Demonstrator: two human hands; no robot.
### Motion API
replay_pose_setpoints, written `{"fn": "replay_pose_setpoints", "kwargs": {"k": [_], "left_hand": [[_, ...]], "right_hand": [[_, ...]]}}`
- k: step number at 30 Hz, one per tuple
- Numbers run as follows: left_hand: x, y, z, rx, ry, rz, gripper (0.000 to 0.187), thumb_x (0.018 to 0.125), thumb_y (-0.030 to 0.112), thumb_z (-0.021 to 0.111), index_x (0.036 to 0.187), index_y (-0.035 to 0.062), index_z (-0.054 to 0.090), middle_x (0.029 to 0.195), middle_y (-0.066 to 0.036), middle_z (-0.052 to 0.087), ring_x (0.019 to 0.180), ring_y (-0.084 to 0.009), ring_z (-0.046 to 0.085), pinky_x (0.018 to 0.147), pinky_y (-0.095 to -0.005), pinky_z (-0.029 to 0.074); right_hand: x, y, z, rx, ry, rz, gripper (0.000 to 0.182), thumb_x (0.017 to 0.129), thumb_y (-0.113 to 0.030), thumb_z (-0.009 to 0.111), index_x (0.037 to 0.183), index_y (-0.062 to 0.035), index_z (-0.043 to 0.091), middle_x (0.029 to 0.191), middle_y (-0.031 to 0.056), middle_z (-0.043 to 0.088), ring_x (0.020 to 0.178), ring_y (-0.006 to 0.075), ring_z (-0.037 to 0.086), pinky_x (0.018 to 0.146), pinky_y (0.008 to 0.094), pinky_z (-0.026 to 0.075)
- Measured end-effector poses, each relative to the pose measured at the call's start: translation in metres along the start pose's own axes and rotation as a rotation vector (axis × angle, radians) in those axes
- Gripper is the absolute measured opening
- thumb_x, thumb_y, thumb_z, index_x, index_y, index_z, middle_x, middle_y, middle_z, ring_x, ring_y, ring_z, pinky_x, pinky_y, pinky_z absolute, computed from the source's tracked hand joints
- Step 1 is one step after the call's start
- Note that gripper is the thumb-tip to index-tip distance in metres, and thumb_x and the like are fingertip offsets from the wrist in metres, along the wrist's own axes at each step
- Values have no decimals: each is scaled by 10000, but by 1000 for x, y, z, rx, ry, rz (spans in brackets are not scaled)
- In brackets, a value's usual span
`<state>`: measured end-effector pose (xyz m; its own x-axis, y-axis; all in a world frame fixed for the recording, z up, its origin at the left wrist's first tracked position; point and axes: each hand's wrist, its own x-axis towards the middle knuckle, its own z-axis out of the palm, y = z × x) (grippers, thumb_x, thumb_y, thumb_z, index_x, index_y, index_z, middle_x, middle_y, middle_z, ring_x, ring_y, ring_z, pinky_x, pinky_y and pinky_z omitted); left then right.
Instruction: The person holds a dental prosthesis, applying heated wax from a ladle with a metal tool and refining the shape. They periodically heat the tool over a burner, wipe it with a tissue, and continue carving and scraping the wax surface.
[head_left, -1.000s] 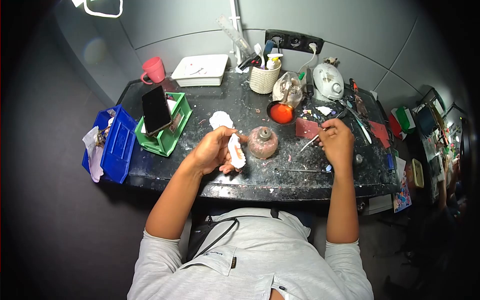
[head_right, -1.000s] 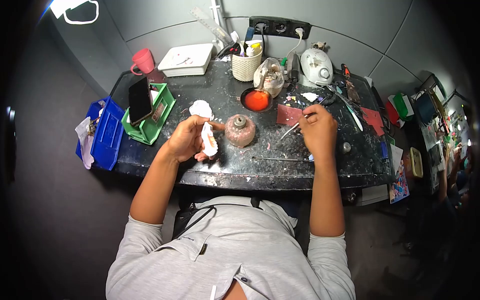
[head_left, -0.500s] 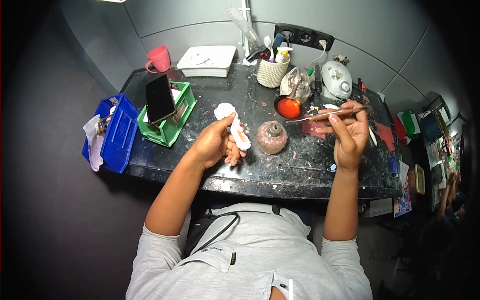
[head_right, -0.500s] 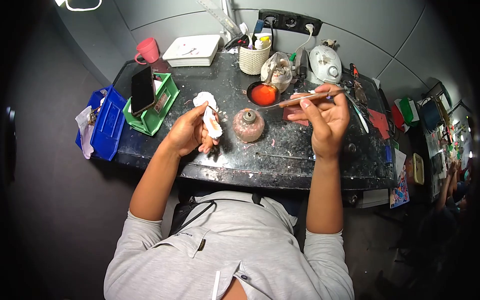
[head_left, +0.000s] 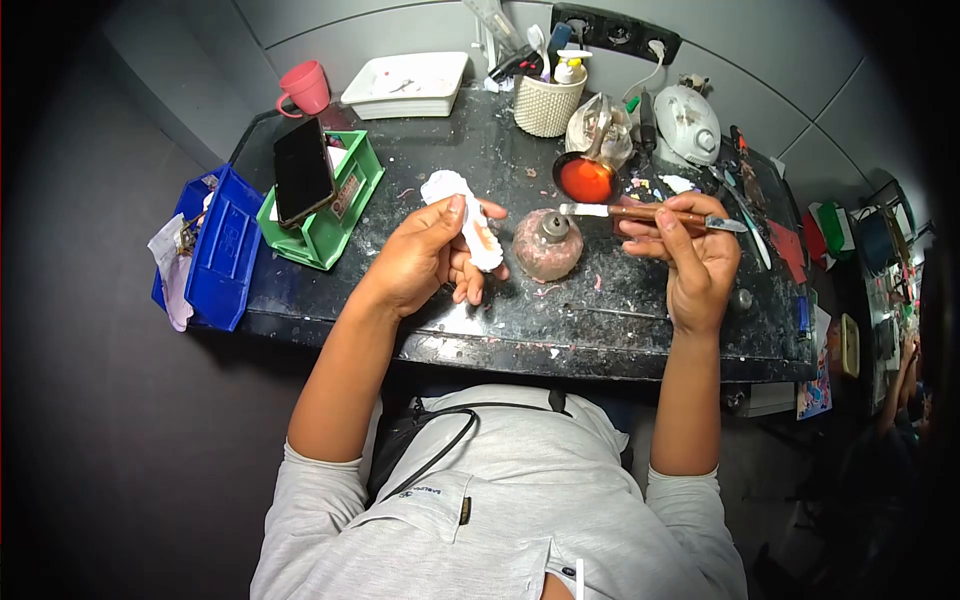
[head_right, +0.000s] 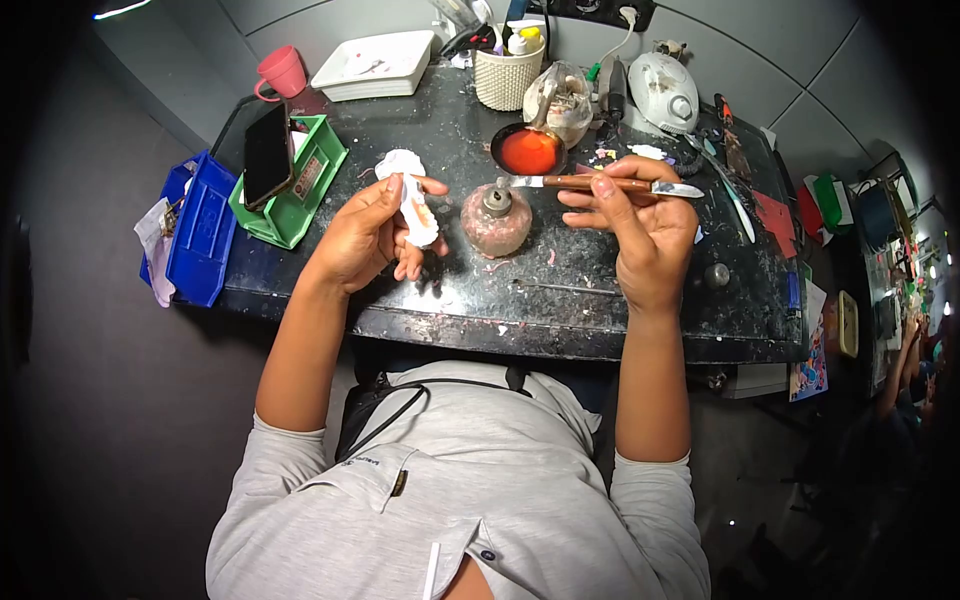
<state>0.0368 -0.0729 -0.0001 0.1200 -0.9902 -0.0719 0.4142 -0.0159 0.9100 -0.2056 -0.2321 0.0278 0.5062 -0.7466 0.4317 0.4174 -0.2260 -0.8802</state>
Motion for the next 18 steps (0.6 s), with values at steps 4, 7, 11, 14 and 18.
{"fn": "replay_pose_setpoints", "kwargs": {"k": [4, 7, 11, 14, 18], "left_hand": [[-2, 3, 2, 6, -48, 3, 496, 1077, 346, 333, 1340, -59, 446, 867, -243, 669, 563, -241, 675, 473, -280, 542], [-2, 3, 2, -22, -69, -6, 478, 1070, 286, 375, 1376, -81, 397, 941, -242, 669, 621, -268, 696, 520, -300, 571], [-1, 1, -3, -59, -122, 25, 471, 1062, 265, 390, 1393, -69, 387, 942, -242, 667, 636, -277, 695, 544, -306, 568], [-2, 4, -3, -105, -142, 27, 444, 1060, 243, 391, 1395, -49, 402, 914, -236, 657, 593, -253, 657, 532, -293, 539], [-5, 9, 4, -195, -41, 2, 483, 1027, 225, 459, 1419, -45, 378, 751, -182, 596, 444, -166, 518, 396, -223, 415]], "right_hand": [[0, 2, -5, 41, -38, 104, 181, 976, -54, 546, 1114, 55, 504, 1024, 249, 659, 913, 352, 717, 708, 371, 645], [-1, 0, -6, 61, -74, 148, 182, 976, -46, 536, 1123, 55, 499, 1053, 252, 651, 950, 356, 709, 742, 370, 642], [-2, -3, -6, 38, -89, 115, 184, 971, -36, 537, 1125, 55, 496, 1061, 254, 648, 964, 357, 706, 763, 369, 640], [-2, -4, -4, 36, -43, 115, 173, 966, -22, 549, 1113, 58, 506, 1073, 263, 648, 952, 356, 709, 744, 359, 643], [-3, -1, -6, 14, -8, 100, 162, 960, -17, 575, 1094, 64, 535, 1093, 276, 649, 917, 345, 718, 722, 353, 645]]}}
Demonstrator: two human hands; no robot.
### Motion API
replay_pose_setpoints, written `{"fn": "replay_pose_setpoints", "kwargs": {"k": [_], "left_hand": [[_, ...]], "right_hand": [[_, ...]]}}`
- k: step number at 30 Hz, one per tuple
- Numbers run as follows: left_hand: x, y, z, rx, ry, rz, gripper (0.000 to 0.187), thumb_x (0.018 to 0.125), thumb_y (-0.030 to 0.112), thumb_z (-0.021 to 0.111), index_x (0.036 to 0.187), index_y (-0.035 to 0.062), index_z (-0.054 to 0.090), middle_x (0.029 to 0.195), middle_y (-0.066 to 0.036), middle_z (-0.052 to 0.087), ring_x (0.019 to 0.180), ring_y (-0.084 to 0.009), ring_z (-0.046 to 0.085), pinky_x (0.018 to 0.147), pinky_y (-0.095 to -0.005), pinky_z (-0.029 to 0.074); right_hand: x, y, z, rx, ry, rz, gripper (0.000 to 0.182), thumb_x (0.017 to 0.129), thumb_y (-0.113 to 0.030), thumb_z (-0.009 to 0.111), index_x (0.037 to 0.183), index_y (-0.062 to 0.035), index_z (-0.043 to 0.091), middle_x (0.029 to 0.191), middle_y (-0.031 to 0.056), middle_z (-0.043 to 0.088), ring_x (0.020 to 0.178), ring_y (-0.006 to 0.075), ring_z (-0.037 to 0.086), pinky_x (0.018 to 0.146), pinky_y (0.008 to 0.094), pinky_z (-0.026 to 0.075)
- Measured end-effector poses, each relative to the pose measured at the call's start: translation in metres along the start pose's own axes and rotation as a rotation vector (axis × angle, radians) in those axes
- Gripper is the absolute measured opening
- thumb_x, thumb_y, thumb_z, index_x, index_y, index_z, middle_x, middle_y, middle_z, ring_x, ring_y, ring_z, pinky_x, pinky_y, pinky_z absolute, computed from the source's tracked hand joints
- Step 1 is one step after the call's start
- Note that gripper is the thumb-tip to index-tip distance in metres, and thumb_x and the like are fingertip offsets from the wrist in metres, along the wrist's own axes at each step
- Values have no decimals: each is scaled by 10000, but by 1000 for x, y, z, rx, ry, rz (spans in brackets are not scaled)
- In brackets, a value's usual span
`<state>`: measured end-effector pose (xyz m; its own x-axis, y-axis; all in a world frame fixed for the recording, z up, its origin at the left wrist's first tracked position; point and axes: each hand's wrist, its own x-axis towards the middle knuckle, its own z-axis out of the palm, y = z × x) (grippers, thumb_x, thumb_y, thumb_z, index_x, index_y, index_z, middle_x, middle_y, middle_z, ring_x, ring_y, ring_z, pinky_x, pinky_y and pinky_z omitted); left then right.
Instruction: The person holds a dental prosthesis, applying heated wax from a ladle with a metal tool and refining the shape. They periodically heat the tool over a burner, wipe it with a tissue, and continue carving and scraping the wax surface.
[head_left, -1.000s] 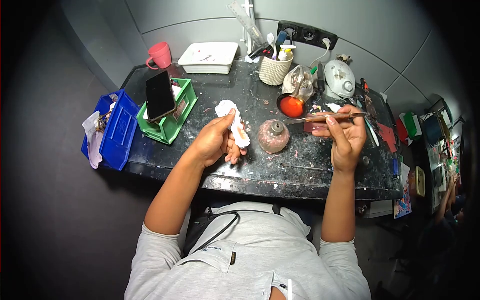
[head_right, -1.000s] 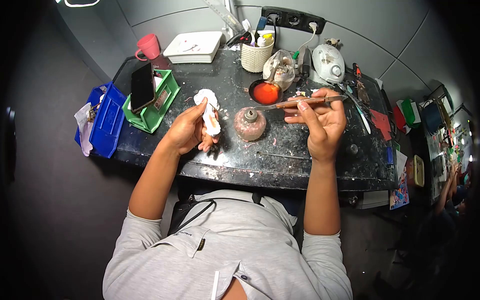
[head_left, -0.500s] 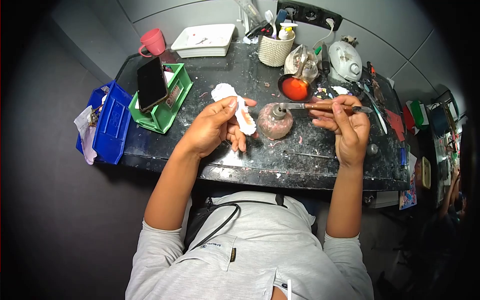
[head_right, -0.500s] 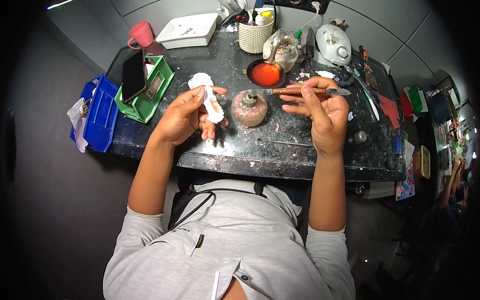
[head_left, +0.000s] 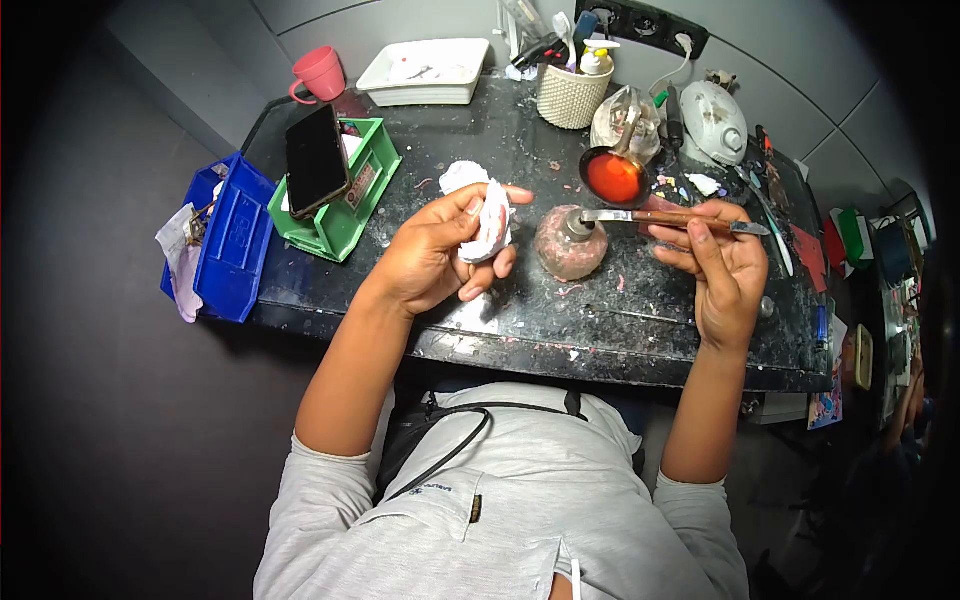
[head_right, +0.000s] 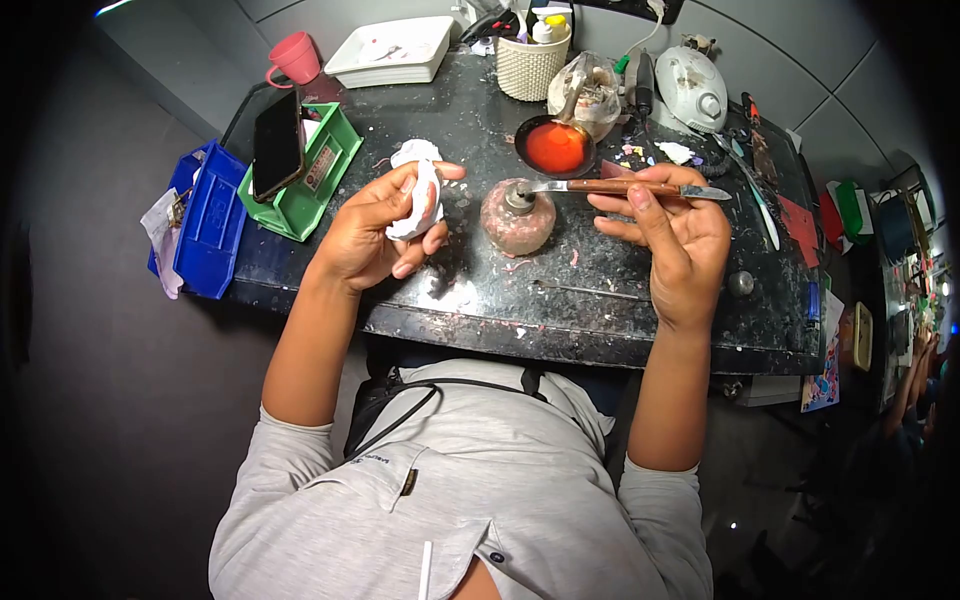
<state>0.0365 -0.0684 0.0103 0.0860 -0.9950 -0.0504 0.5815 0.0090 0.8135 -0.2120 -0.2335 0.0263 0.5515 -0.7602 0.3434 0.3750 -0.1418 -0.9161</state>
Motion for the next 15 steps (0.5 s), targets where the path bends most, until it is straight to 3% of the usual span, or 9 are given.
{"fn": "replay_pose_setpoints", "kwargs": {"k": [4, 10, 15], "left_hand": [[-2, -1, -12, -116, -107, -12, 415, 1018, 255, 500, 1343, 0, 464, 729, -177, 567, 383, -99, 407, 359, -194, 325], [-2, -2, -20, -230, -147, -57, 405, 959, 109, 515, 1350, 20, 451, 719, -177, 561, 378, -94, 405, 365, -196, 331], [-2, -3, -21, -260, -166, -49, 420, 938, 79, 518, 1349, 20, 450, 720, -183, 563, 375, -97, 406, 368, -200, 334]], "right_hand": [[0, 1, 0, -20, 7, -15, 161, 955, -23, 591, 1082, 71, 555, 1081, 273, 656, 902, 339, 721, 714, 352, 645], [0, 0, -1, -25, 7, -20, 163, 953, -34, 602, 1075, 68, 567, 1067, 263, 665, 889, 329, 724, 694, 345, 645], [0, 0, -1, -36, 16, -22, 173, 951, -40, 609, 1080, 68, 567, 1066, 264, 666, 887, 323, 725, 686, 342, 645]]}}
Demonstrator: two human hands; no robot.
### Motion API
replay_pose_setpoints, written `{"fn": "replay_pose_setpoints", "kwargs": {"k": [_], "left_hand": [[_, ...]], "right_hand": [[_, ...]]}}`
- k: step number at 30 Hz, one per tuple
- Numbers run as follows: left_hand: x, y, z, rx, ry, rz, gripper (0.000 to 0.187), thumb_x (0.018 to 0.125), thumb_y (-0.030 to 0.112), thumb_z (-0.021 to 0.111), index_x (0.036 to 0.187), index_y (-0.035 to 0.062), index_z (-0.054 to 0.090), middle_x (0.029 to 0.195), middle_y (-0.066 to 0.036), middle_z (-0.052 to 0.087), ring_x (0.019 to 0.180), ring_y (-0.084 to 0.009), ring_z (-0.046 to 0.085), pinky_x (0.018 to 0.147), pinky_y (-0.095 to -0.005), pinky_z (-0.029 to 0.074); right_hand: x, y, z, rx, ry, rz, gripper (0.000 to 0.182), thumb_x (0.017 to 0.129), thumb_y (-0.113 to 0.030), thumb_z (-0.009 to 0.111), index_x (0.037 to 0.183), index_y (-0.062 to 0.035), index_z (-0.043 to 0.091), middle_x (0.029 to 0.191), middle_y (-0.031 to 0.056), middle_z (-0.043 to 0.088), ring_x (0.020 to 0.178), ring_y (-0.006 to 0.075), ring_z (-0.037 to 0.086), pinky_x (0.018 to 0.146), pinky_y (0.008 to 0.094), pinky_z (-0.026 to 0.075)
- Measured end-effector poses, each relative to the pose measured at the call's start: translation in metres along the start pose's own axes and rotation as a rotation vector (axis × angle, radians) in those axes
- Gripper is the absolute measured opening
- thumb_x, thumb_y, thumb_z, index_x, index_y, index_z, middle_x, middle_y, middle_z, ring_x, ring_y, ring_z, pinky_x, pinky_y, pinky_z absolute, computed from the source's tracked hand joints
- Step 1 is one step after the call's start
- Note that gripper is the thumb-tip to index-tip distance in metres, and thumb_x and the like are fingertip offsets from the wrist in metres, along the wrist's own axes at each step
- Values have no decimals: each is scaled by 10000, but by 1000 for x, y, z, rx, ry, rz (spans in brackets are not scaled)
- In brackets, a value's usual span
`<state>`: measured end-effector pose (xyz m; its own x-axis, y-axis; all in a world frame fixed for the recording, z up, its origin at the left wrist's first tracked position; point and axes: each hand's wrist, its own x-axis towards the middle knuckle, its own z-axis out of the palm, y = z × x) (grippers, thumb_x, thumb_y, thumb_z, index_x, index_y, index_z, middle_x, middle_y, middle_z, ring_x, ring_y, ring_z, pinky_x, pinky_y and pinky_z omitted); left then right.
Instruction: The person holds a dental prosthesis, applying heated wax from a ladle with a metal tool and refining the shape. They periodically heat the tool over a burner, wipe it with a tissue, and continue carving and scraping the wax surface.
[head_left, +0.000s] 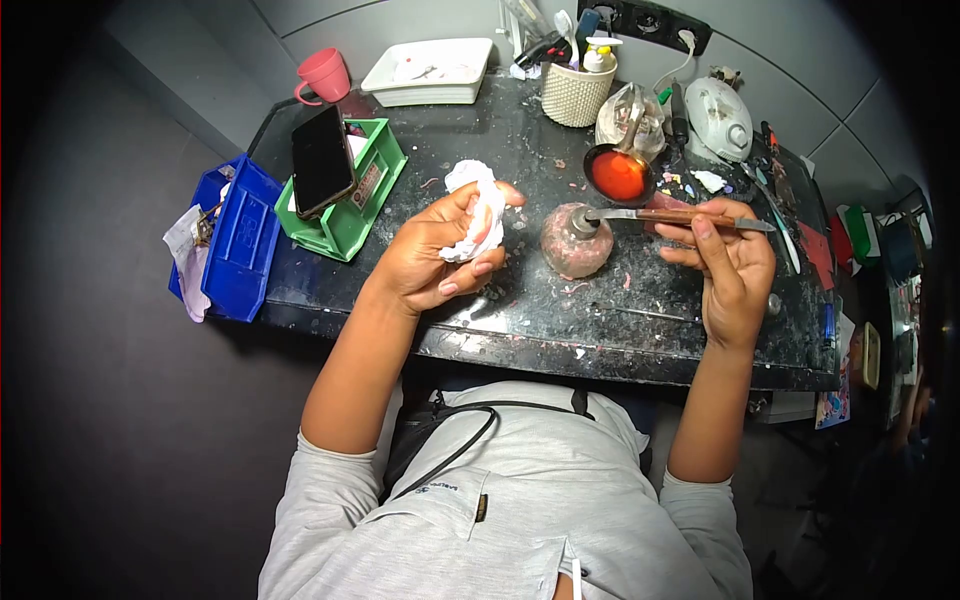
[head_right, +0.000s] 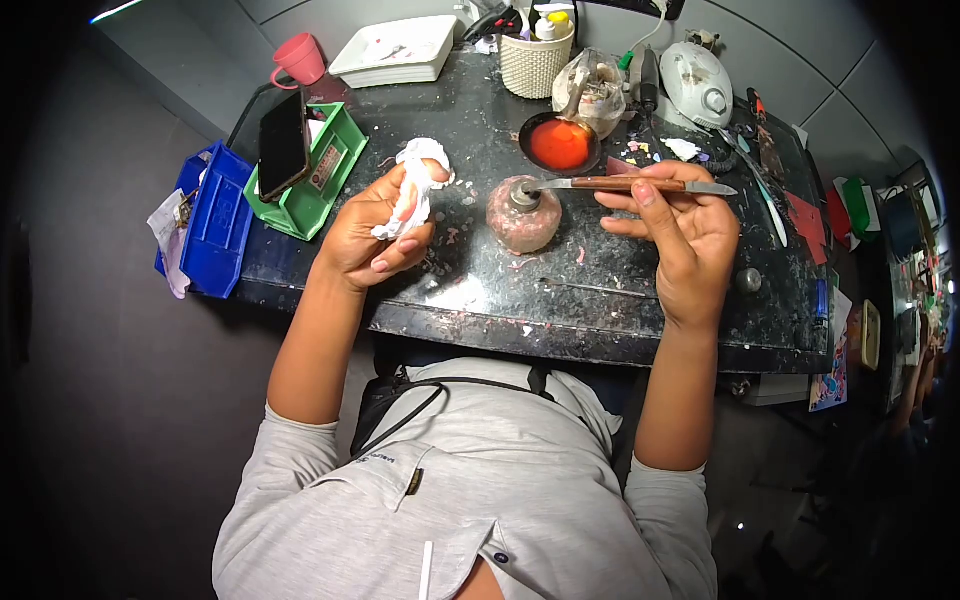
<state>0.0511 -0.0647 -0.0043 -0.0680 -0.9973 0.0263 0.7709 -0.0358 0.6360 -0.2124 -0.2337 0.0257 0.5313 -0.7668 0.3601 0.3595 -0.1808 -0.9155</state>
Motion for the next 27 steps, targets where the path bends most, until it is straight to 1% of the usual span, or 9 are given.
{"fn": "replay_pose_setpoints", "kwargs": {"k": [8, 11, 13, 16, 20, 22, 23, 26, 27], "left_hand": [[1, 0, -3, -13, 0, 3, 419, 935, 68, 515, 1347, 19, 455, 728, -193, 567, 370, -95, 408, 370, -199, 339], [1, 1, 0, -6, -9, -5, 409, 960, 118, 529, 1344, 1, 455, 739, -193, 571, 407, -114, 449, 371, -208, 362], [3, 1, 8, 107, 61, 23, 412, 998, 198, 522, 1336, -26, 453, 759, -198, 581, 472, -149, 520, 381, -219, 394], [6, -2, 14, 184, 108, 54, 430, 1024, 254, 490, 1329, -46, 452, 776, -191, 590, 538, -177, 567, 391, -234, 416], [6, -4, 13, 213, 148, 66, 408, 1039, 243, 455, 1324, -50, 455, 791, -212, 611, 501, -178, 558, 398, -248, 426], [5, -3, 8, 258, 51, 53, 405, 1043, 240, 450, 1324, -52, 455, 807, -233, 634, 449, -172, 526, 398, -252, 425], [4, -2, 8, 257, 50, 53, 405, 1043, 240, 450, 1324, -52, 455, 807, -233, 634, 449, -172, 526, 398, -252, 425], [4, -3, 9, 261, 58, 50, 402, 1045, 240, 451, 1322, -50, 457, 823, -249, 650, 409, -162, 501, 394, -244, 415], [4, -3, 10, 273, 68, 53, 398, 1046, 242, 452, 1317, -48, 462, 825, -244, 653, 408, -156, 499, 392, -240, 410]], "right_hand": [[0, 0, 0, 5, -12, -18, 176, 950, -34, 607, 1083, 74, 566, 1058, 267, 666, 871, 318, 726, 669, 334, 644], [0, -1, 1, -6, -14, -26, 175, 950, -33, 605, 1080, 78, 567, 1056, 269, 666, 869, 318, 726, 659, 329, 644], [0, -1, 1, 4, -7, -27, 175, 951, -34, 605, 1078, 81, 568, 1052, 271, 665, 863, 316, 726, 649, 324, 643], [0, -1, 0, 4, -9, -34, 175, 951, -33, 605, 1079, 80, 568, 1049, 273, 665, 856, 314, 726, 643, 323, 642], [0, -1, 1, -2, -7, -40, 173, 951, -32, 604, 1076, 81, 568, 1047, 274, 666, 853, 314, 726, 641, 323, 643], [0, -1, 0, -3, -16, -45, 175, 950, -26, 603, 1085, 79, 565, 1043, 275, 666, 855, 312, 725, 639, 325, 641], [-1, -1, 0, -4, -16, -45, 175, 950, -26, 603, 1085, 79, 565, 1043, 275, 666, 855, 312, 725, 639, 325, 641], [-1, -2, -3, 18, -14, -125, 175, 954, -18, 594, 1099, 72, 562, 1037, 267, 670, 819, 276, 724, 620, 295, 625], [0, 0, -6, -49, 34, -228, 174, 956, -11, 586, 1108, 68, 560, 1038, 258, 673, 803, 253, 720, 610, 274, 609]]}}
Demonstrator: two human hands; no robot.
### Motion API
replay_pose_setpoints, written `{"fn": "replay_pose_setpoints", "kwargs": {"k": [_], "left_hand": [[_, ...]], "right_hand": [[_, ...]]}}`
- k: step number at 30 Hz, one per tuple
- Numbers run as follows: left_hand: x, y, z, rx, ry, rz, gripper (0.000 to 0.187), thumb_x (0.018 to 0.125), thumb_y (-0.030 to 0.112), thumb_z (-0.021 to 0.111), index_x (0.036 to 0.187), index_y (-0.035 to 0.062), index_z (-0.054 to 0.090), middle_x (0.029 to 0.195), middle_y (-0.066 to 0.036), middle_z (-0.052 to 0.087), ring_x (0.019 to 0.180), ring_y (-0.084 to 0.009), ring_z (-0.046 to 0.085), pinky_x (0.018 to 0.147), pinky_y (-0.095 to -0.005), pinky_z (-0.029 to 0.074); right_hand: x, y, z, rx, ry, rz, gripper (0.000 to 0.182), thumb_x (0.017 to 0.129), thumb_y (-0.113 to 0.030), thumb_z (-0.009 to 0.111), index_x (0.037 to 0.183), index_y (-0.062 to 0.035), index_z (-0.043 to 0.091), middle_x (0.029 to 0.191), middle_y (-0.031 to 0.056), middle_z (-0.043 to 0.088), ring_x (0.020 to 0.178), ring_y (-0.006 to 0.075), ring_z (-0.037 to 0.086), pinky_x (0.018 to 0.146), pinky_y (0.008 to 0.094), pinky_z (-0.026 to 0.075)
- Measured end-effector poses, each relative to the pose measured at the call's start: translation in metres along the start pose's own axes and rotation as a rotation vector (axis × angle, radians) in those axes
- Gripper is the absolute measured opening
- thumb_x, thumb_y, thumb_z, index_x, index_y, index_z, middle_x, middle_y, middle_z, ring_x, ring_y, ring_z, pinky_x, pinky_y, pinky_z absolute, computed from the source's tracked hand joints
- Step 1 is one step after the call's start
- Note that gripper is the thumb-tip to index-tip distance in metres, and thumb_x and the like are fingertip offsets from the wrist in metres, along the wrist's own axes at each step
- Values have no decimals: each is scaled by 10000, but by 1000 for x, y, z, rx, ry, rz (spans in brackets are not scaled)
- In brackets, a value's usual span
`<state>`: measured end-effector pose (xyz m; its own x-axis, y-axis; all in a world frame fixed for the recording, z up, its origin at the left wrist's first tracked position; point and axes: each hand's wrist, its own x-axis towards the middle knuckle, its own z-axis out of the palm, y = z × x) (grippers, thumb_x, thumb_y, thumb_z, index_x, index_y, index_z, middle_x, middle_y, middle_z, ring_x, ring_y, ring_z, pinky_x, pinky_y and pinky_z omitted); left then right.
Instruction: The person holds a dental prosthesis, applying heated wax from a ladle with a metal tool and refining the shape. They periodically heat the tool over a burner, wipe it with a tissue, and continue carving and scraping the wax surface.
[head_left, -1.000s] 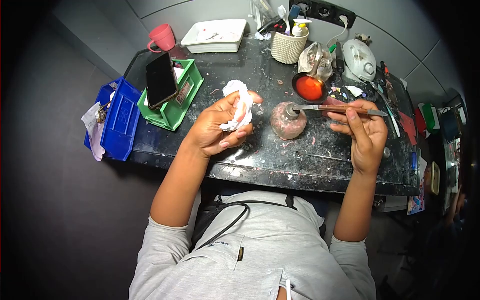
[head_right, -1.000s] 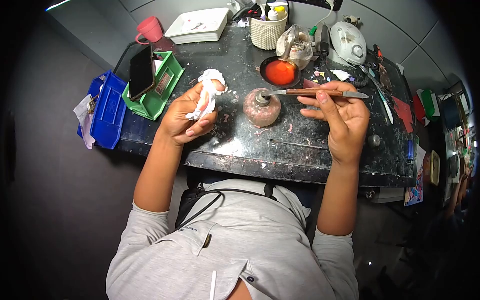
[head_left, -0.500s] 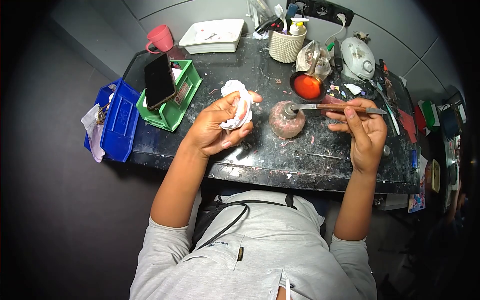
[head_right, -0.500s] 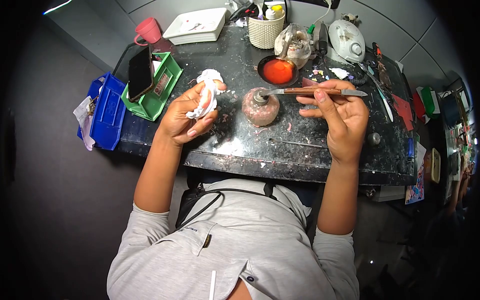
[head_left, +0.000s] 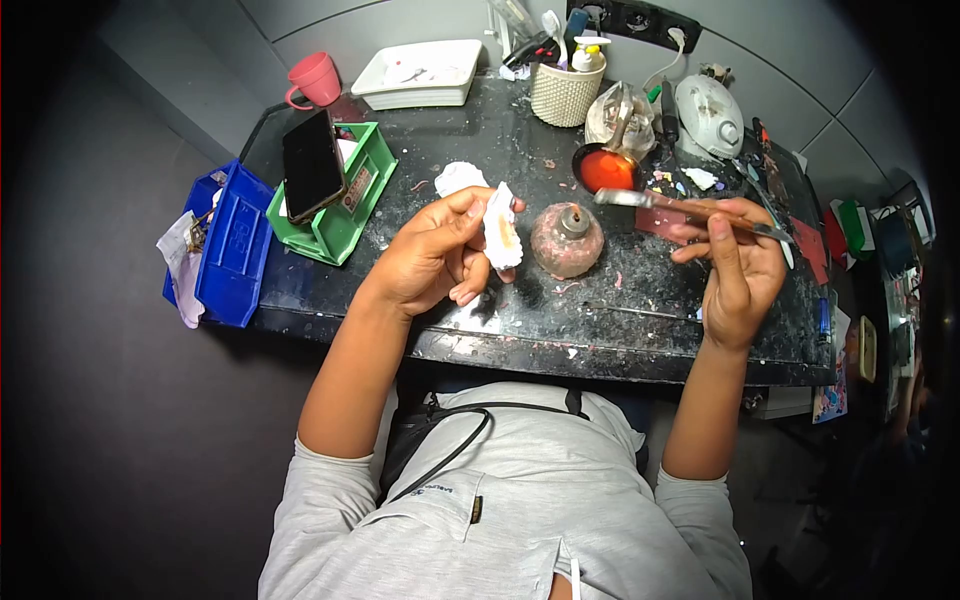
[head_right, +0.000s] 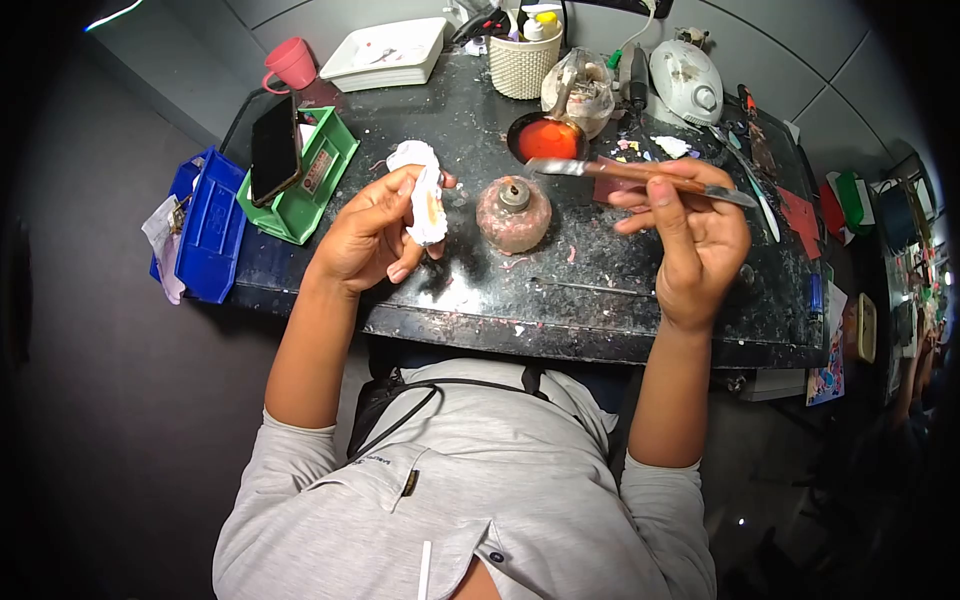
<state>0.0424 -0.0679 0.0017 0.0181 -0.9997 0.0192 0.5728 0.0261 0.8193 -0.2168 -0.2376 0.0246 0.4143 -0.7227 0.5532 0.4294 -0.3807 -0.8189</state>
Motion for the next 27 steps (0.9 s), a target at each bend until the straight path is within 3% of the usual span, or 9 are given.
{"fn": "replay_pose_setpoints", "kwargs": {"k": [2, 4, 8, 15, 17, 26, 27], "left_hand": [[1, -1, 1, 10, 8, 3, 393, 1046, 244, 454, 1313, -45, 466, 826, -240, 655, 406, -150, 496, 390, -237, 406], [2, -1, 1, 37, 25, 11, 405, 1070, 265, 393, 1294, -65, 466, 800, -212, 662, 383, -152, 510, 348, -230, 400], [2, -2, 2, 49, 34, 8, 403, 1069, 271, 396, 1280, -62, 478, 795, -213, 661, 379, -147, 506, 343, -227, 391], [1, -1, 2, 66, 31, -6, 367, 1056, 270, 438, 1255, -34, 488, 795, -223, 671, 380, -139, 503, 354, -224, 391], [1, -1, 1, 68, 26, -13, 334, 1051, 267, 454, 1232, -11, 494, 797, -234, 678, 377, -135, 494, 366, -226, 393], [1, -4, -3, 116, 47, -33, 303, 1048, 260, 469, 1198, -1, 502, 785, -227, 686, 353, -123, 485, 328, -219, 349], [1, -4, -3, 139, 47, -44, 324, 1041, 261, 481, 1187, -26, 513, 794, -203, 681, 403, -128, 542, 324, -206, 372]], "right_hand": [[0, 1, -1, -133, 89, -135, 174, 962, 4, 572, 1126, 61, 557, 1044, 225, 684, 765, 182, 697, 588, 219, 555], [0, 2, -2, -157, 75, -129, 178, 959, 7, 577, 1128, 60, 556, 1048, 219, 685, 762, 169, 689, 585, 213, 543], [0, 3, 1, -191, 36, -108, 187, 952, 14, 591, 1130, 57, 557, 1049, 208, 690, 736, 136, 663, 577, 203, 516], [-1, 0, 1, -118, 74, -120, 178, 948, 2, 597, 1116, 49, 562, 1028, 212, 693, 728, 131, 657, 573, 202, 510], [-2, -1, 1, -66, -22, -89, 177, 946, -15, 609, 1108, 42, 566, 1023, 213, 695, 724, 132, 656, 571, 200, 507], [-7, 2, 7, -78, -69, -14, 183, 939, -11, 620, 1109, 33, 571, 1027, 212, 697, 725, 130, 655, 572, 203, 498], [-7, 2, 8, -78, -69, -13, 183, 939, -11, 620, 1109, 33, 571, 1027, 212, 697, 725, 130, 655, 572, 203, 498]]}}
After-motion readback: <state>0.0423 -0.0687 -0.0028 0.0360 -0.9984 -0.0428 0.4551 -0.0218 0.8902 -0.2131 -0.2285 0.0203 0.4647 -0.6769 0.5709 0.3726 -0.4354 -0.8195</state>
